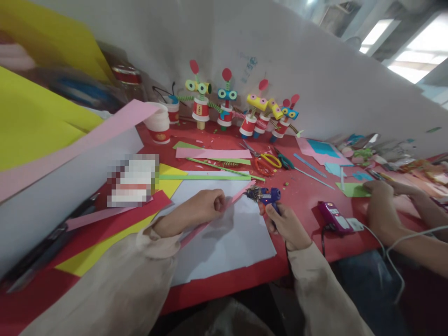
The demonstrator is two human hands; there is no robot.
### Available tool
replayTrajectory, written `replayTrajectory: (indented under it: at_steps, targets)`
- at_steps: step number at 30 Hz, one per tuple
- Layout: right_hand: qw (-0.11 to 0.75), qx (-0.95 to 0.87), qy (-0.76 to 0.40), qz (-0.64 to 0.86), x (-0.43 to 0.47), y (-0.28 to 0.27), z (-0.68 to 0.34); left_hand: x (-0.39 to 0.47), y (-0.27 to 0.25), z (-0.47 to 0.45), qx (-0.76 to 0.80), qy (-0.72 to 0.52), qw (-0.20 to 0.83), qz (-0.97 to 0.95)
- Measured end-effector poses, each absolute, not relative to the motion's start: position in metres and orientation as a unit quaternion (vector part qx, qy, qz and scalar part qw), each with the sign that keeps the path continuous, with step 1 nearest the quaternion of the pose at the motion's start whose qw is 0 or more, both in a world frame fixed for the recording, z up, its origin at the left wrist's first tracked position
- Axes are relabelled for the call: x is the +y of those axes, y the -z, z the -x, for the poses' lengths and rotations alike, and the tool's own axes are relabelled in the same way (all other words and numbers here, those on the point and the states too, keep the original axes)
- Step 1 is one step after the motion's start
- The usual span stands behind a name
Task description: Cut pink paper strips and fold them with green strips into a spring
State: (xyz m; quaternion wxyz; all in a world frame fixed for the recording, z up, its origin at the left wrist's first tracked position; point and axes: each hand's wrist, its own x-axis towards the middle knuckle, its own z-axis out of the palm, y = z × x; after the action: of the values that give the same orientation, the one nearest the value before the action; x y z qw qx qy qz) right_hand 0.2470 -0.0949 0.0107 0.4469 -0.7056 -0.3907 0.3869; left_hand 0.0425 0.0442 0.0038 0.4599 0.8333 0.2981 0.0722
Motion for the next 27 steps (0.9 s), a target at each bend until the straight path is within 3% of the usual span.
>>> replayTrajectory:
  at_steps: [13,21,27]
  targets:
    - [0.464,-0.371,-0.344,0.727,-0.073,-0.012,-0.274,0.046,-0.01,-0.046,0.317,-0.046,0.471,-0.822]
    - [0.385,-0.437,-0.414,0.7,-0.091,-0.023,-0.248,0.045,-0.01,-0.048,0.323,-0.044,0.47,-0.82]
    - [0.421,-0.396,-0.344,0.74,-0.074,-0.019,-0.27,0.045,-0.011,-0.047,0.31,-0.051,0.466,-0.827]
